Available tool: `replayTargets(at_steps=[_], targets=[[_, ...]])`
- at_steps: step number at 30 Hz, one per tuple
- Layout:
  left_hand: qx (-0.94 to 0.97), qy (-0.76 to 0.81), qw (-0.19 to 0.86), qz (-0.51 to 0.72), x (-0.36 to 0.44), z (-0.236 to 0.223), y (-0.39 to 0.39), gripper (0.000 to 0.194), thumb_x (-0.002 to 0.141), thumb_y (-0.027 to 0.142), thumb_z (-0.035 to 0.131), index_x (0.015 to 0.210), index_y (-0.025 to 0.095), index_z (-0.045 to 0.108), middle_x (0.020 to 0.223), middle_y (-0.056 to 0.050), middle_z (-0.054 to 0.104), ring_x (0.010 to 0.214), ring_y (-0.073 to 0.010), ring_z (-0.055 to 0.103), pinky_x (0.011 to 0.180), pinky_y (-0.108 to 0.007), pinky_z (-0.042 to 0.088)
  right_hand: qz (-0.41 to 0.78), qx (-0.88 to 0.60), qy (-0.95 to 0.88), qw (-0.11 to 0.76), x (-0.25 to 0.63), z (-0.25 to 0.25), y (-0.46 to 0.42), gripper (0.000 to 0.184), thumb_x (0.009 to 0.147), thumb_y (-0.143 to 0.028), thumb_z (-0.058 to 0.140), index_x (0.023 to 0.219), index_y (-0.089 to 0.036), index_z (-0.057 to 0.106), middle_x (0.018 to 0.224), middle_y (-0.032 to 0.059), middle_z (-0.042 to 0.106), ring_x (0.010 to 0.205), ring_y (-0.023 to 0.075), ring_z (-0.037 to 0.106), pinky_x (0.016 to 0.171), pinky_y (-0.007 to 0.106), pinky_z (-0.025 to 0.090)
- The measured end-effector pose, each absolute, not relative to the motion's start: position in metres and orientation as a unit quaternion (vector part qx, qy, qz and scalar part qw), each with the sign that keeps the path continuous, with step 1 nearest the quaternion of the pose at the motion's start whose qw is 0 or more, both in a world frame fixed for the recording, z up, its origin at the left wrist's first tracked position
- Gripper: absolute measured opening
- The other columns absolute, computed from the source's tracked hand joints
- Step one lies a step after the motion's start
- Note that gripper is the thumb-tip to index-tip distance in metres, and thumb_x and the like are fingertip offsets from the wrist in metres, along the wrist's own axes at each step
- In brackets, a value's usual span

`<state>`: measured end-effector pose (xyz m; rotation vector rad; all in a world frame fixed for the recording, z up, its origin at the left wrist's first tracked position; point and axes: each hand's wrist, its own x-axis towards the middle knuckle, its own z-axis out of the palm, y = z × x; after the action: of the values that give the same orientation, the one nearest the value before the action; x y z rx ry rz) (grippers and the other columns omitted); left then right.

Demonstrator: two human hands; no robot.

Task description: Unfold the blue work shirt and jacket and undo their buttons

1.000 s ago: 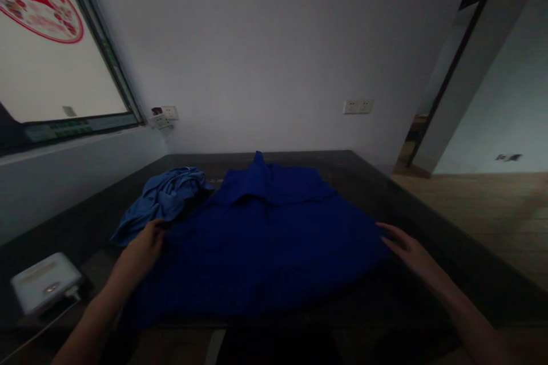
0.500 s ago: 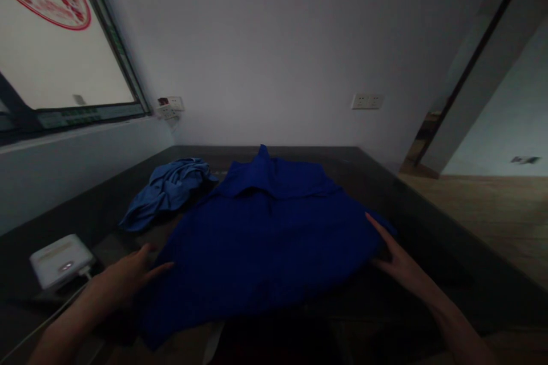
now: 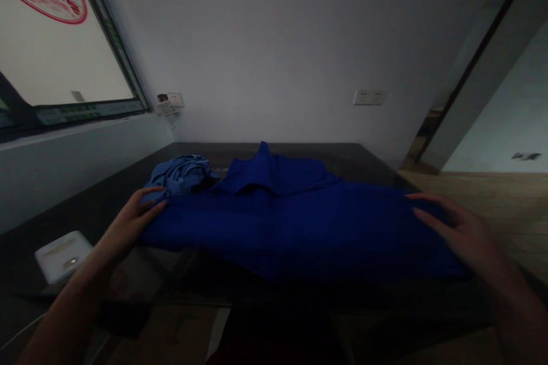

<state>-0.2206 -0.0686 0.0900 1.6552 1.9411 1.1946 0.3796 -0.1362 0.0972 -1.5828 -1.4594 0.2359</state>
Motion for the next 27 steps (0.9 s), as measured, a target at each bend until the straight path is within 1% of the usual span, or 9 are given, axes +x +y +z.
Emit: replayTargets(at_steps=[4, 7, 10, 15, 17, 20, 22, 25, 27], targets=[[0.695, 0.666, 0.077, 0.261, -0.214, 0.055, -0.047, 0.048, 0.079, 0.045, 0.048, 0.119, 0.019, 0.052, 0.109, -0.009, 0.063, 0.099, -0.0275, 0.060, 0.085, -0.040, 0.049, 0.117, -0.662, -0.654, 0.349, 0.402, 0.053, -0.126, 0.040, 0.069, -0.053, 0.057, 0.097, -0.026, 0.069, 0.099, 0.0086, 0.068, 0.086, 0.0299, 0.065, 0.077, 0.045, 0.052], [0.719, 0.669, -0.027, 0.187, -0.199, 0.035, -0.045, 0.047, 0.082, 0.036, 0.043, 0.124, 0.017, 0.052, 0.125, -0.015, 0.052, 0.111, -0.0326, 0.053, 0.091, -0.047, 0.044, 0.078, -0.668, -0.674, 0.305, 0.404, 0.023, -0.121, 0.036, 0.072, -0.048, 0.053, 0.092, -0.024, 0.070, 0.100, 0.0115, 0.065, 0.089, 0.0303, 0.064, 0.082, 0.047, 0.050], [0.728, 0.647, -0.106, 0.201, -0.177, 0.037, -0.047, 0.042, 0.084, 0.033, 0.042, 0.122, 0.020, 0.055, 0.136, -0.015, 0.044, 0.122, -0.0362, 0.042, 0.097, -0.054, 0.037, 0.040, -0.652, -0.688, 0.315, 0.386, 0.023, -0.115, 0.033, 0.078, -0.045, 0.050, 0.096, -0.024, 0.068, 0.108, 0.0113, 0.061, 0.099, 0.0296, 0.060, 0.091, 0.047, 0.045], [0.841, 0.480, 0.034, 0.247, -0.113, 0.053, -0.022, 0.031, 0.087, 0.031, 0.044, 0.111, 0.023, 0.061, 0.124, -0.008, 0.056, 0.118, -0.0252, 0.048, 0.104, -0.044, 0.035, 0.058, -0.581, -0.750, 0.311, 0.325, 0.048, -0.070, 0.029, 0.085, -0.040, 0.050, 0.106, -0.027, 0.065, 0.115, 0.0075, 0.059, 0.108, 0.0269, 0.055, 0.099, 0.043, 0.040], [0.857, 0.438, 0.067, 0.265, -0.079, 0.050, -0.001, 0.030, 0.085, 0.025, 0.047, 0.111, 0.023, 0.062, 0.125, -0.009, 0.056, 0.119, -0.0248, 0.048, 0.105, -0.043, 0.034, 0.074, -0.556, -0.779, 0.280, 0.298, 0.046, -0.041, 0.031, 0.087, -0.037, 0.048, 0.111, -0.026, 0.064, 0.116, 0.0081, 0.059, 0.109, 0.0259, 0.055, 0.100, 0.042, 0.039], [0.877, 0.403, 0.037, 0.258, -0.031, 0.037, 0.031, 0.038, 0.080, 0.013, 0.051, 0.116, 0.024, 0.060, 0.132, -0.009, 0.052, 0.126, -0.0252, 0.042, 0.111, -0.047, 0.024, 0.081, -0.539, -0.813, 0.204, 0.268, 0.026, -0.001, 0.036, 0.089, -0.037, 0.049, 0.120, -0.023, 0.060, 0.122, 0.0104, 0.058, 0.115, 0.0254, 0.052, 0.101, 0.040, 0.038], [0.894, 0.387, -0.013, 0.224, -0.007, 0.026, 0.050, 0.045, 0.081, 0.010, 0.050, 0.123, 0.024, 0.055, 0.140, -0.009, 0.045, 0.134, -0.0240, 0.033, 0.114, -0.048, 0.015, 0.077, -0.543, -0.823, 0.150, 0.258, 0.008, 0.016, 0.044, 0.089, -0.040, 0.049, 0.129, -0.023, 0.054, 0.133, 0.0114, 0.052, 0.124, 0.0272, 0.045, 0.105, 0.044, 0.032], [0.896, 0.402, -0.035, 0.185, 0.015, 0.011, 0.070, 0.050, 0.084, 0.016, 0.051, 0.133, 0.025, 0.046, 0.147, -0.009, 0.036, 0.139, -0.0247, 0.024, 0.114, -0.050, 0.011, 0.064, -0.561, -0.818, 0.114, 0.256, -0.013, 0.023, 0.050, 0.092, -0.045, 0.040, 0.137, -0.025, 0.044, 0.147, 0.0111, 0.037, 0.136, 0.0293, 0.030, 0.108, 0.053, 0.022], [0.871, 0.454, 0.020, 0.188, 0.021, 0.002, 0.076, 0.048, 0.085, 0.023, 0.054, 0.132, 0.025, 0.048, 0.144, -0.010, 0.041, 0.137, -0.0282, 0.028, 0.112, -0.052, 0.014, 0.062, -0.565, -0.815, 0.112, 0.259, -0.020, 0.019, 0.051, 0.094, -0.048, 0.035, 0.140, -0.028, 0.040, 0.149, 0.0093, 0.032, 0.138, 0.0281, 0.025, 0.109, 0.053, 0.020]])
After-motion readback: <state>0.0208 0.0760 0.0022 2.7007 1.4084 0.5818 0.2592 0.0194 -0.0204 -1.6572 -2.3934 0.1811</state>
